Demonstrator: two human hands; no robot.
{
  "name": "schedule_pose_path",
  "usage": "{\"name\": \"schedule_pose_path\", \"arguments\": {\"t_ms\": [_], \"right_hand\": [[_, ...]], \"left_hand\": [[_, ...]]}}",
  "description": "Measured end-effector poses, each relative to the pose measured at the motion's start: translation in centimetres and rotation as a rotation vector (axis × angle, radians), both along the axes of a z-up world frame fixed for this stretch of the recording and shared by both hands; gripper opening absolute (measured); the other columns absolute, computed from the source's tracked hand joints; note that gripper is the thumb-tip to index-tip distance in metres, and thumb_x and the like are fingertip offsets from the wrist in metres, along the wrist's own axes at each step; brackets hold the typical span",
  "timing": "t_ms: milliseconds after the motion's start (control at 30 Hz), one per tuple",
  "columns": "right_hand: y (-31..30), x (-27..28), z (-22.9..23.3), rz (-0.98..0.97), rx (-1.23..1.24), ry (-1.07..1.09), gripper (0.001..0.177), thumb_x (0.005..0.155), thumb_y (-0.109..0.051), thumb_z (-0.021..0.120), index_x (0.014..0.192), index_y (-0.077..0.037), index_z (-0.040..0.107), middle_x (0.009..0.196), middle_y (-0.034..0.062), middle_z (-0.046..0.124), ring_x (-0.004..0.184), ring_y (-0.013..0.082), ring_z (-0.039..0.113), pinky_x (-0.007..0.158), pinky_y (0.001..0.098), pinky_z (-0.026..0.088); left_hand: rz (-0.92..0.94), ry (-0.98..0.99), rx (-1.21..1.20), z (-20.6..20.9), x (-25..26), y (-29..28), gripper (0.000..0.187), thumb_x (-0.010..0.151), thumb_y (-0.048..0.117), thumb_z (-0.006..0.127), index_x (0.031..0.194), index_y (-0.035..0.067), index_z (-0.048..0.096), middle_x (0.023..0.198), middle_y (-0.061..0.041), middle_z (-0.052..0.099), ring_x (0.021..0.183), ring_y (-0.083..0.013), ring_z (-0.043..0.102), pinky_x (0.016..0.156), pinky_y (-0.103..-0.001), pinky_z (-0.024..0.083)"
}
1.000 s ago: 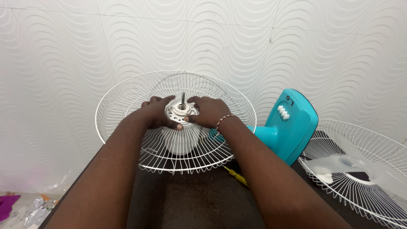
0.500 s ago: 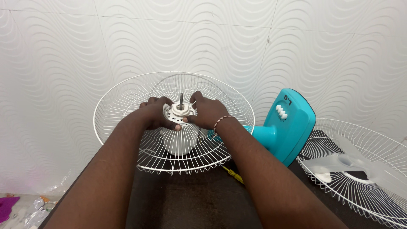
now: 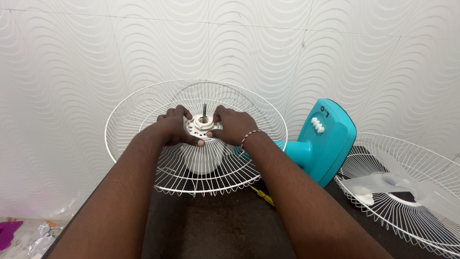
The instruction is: The person disassembles a teal and white electric fan on a dark table. They remove the front grille, unscrew the central cap, take off the fan blades, remove the rear grille, and then use a screwdriver to detach the motor housing from the fan stand.
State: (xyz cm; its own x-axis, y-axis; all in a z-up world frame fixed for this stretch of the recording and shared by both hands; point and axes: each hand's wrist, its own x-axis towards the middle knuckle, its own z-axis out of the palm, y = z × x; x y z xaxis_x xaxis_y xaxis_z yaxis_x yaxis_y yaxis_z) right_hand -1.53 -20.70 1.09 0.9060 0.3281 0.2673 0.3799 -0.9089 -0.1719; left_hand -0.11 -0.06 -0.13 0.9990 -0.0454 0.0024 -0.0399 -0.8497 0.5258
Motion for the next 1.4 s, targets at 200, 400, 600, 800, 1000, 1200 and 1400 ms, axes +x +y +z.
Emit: {"name": "schedule_pose_path", "arguments": {"t_ms": [200,400,600,800,1000,1200,1400], "right_hand": [[-0.06,-0.19,0.04,0.017,-0.002,-0.008,0.055,0.081,-0.053,0.078,0.119,-0.019,0.059,0.113,0.0025,0.075,0.103,0.0234,0.073,0.087,0.0407,0.056],[0.09,-0.21,0.12,-0.009,0.031,0.012,0.063,0.08,-0.052,0.079,0.127,-0.018,0.055,0.122,0.0024,0.072,0.109,0.0244,0.071,0.091,0.0403,0.056],[0.01,-0.27,0.08,0.0,-0.024,0.019,0.059,0.083,-0.055,0.075,0.129,-0.022,0.059,0.125,0.0015,0.072,0.112,0.0213,0.07,0.093,0.0393,0.055],[0.23,-0.35,0.17,-0.019,-0.033,0.042,0.06,0.084,-0.054,0.073,0.136,-0.027,0.057,0.128,-0.0016,0.07,0.113,0.0194,0.07,0.095,0.0395,0.054],[0.11,-0.83,0.42,0.013,-0.009,0.005,0.068,0.082,-0.056,0.072,0.14,-0.025,0.055,0.127,0.0022,0.07,0.111,0.0229,0.07,0.094,0.0401,0.054],[0.4,-0.68,0.27,-0.011,-0.106,-0.022,0.058,0.088,-0.06,0.065,0.132,-0.022,0.063,0.123,0.0068,0.069,0.11,0.0246,0.068,0.093,0.0413,0.054],[-0.29,-0.11,-0.08,0.024,0.041,-0.033,0.049,0.088,-0.048,0.068,0.128,-0.019,0.063,0.117,0.0034,0.075,0.107,0.0227,0.072,0.091,0.0395,0.055]], "left_hand": [[-0.032,0.02,0.054,-0.08,-0.01,-0.02,0.117,0.046,0.049,0.098,0.152,0.039,0.048,0.153,-0.01,0.041,0.145,-0.0408,0.03,0.115,-0.064,0.034],[-0.006,-0.005,0.071,-0.04,0.26,0.02,0.122,0.043,0.055,0.1,0.149,0.023,0.048,0.152,-0.011,0.047,0.144,-0.0391,0.037,0.116,-0.061,0.04],[-0.021,0.032,0.073,0.13,-0.25,-0.31,0.116,0.045,0.052,0.097,0.15,0.039,0.05,0.157,-0.008,0.037,0.148,-0.041,0.026,0.117,-0.064,0.035],[0.002,0.034,0.044,0.28,-0.47,-0.44,0.114,0.045,0.053,0.097,0.147,0.035,0.051,0.155,-0.009,0.041,0.15,-0.0391,0.026,0.117,-0.066,0.037],[0.002,0.035,0.079,0.29,-0.35,-0.46,0.115,0.046,0.053,0.097,0.149,0.039,0.049,0.156,-0.009,0.039,0.151,-0.0401,0.024,0.117,-0.065,0.035],[-0.027,0.005,0.066,0.14,-0.4,-0.23,0.117,0.046,0.052,0.098,0.151,0.039,0.046,0.157,-0.008,0.038,0.149,-0.0405,0.026,0.117,-0.064,0.036],[-0.037,-0.01,0.102,0.09,-0.34,-0.12,0.117,0.047,0.053,0.097,0.151,0.04,0.046,0.157,-0.009,0.038,0.149,-0.0416,0.026,0.118,-0.063,0.034]]}}
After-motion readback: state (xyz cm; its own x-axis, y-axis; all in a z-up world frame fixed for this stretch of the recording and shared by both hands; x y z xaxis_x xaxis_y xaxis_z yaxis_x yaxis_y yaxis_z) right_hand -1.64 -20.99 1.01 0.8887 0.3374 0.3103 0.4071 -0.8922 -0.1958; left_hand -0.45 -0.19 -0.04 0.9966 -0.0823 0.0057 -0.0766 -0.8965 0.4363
